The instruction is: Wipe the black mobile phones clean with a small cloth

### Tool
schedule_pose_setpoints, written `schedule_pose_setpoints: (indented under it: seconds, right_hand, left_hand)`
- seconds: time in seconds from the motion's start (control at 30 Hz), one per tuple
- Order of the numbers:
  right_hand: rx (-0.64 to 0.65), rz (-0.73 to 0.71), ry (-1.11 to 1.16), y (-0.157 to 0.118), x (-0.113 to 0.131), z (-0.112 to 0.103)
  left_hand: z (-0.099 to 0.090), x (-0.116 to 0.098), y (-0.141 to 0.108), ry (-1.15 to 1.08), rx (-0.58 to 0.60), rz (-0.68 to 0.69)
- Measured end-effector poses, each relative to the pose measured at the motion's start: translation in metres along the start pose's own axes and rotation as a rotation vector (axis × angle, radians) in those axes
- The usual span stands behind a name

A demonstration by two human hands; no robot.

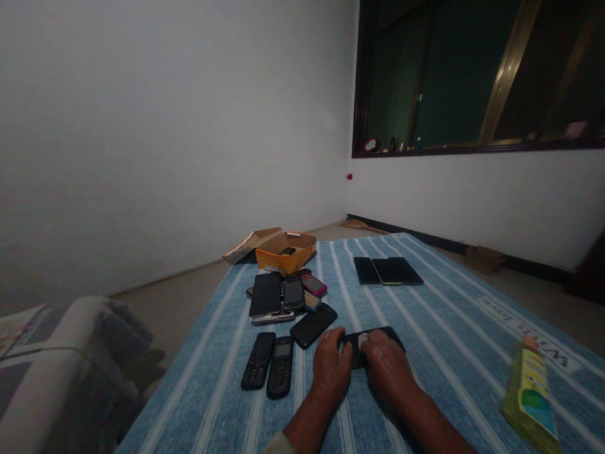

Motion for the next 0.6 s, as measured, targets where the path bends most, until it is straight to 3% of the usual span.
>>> schedule_pose_setpoints:
  seconds: [0.2,0.47,0.6]
  right_hand:
    - [-0.038,0.066,-0.048,0.004,-0.023,-0.005]
    - [-0.01,0.018,-0.036,0.001,-0.003,0.002]
    - [-0.009,0.025,-0.021,0.004,-0.009,0.0]
  left_hand:
    - [0.0,0.0,0.001,-0.007,-0.002,-0.009]
    - [-0.002,-0.001,0.001,-0.026,-0.011,-0.026]
    - [-0.004,-0.003,0.002,-0.024,-0.024,-0.033]
Point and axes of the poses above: each hand's wrist, its own y-axis towards the middle knuckle, its own z-axis out of the palm, x = y × z, the point moved 9 cm from there along y, towards the middle knuckle, and after that the axes turned 5 degrees about -x, right-handed, at the moved point
